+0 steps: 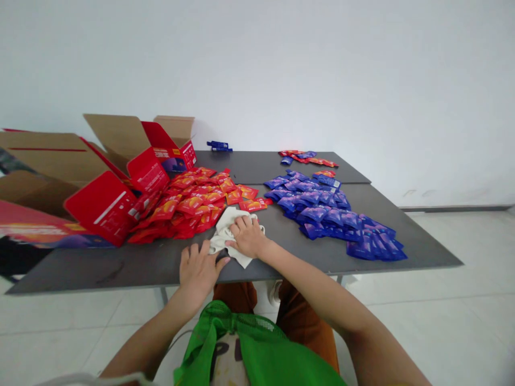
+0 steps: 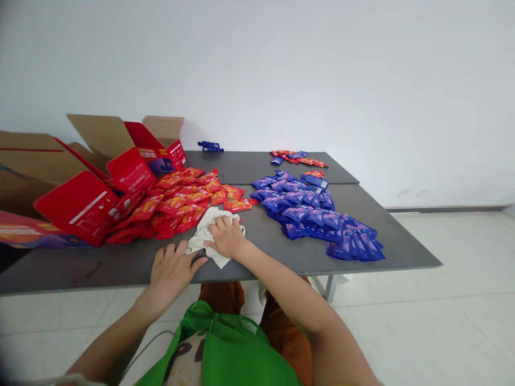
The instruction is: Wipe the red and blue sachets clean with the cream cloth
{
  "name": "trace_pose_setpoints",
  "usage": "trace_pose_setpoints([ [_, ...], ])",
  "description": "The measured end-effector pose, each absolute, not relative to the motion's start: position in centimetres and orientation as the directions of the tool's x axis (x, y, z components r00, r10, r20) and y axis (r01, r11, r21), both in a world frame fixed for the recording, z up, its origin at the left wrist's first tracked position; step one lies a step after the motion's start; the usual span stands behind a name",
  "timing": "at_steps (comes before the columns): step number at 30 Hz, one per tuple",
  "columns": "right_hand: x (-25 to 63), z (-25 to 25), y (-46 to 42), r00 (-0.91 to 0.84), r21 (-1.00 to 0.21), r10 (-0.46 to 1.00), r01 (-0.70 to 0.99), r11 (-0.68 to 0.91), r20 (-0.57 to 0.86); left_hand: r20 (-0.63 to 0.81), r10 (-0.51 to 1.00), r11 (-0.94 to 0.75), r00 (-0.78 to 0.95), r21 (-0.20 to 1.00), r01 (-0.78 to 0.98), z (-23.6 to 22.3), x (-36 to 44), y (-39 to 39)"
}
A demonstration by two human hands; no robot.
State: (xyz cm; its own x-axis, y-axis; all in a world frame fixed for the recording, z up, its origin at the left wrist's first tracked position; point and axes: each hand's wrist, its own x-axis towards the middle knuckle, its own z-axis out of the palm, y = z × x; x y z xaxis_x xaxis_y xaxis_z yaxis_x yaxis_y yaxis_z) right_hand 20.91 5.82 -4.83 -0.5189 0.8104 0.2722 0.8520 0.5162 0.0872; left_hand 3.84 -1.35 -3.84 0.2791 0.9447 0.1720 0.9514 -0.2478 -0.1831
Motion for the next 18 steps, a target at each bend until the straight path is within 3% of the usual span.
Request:
trace_pose_setpoints([
  [4, 22.0, -4.2, 7.1, -0.337, 0.043, 0.917, 0.941, 0.336, 0.213, 0.196, 0.934, -0.259, 0.298, -0.204, 0.944, -3.6, 4.4, -1.4],
  [11, 21.1, -5.3, 5.2, -0.587, 0.078, 0.756, 0.802, 0.592, 0.292, 0.158, 0.951, -0.240, 0.264, -0.156, 0.958, -3.8, 4.0, -1.5],
  [18, 22.1, -3.5, 8.9, -0.181, -0.138, 0.963, 0.968, 0.211, 0.201, 0.324, 0.899, -0.251, 0.295, -0.172, 0.953, -3.0, 4.2, -0.7],
])
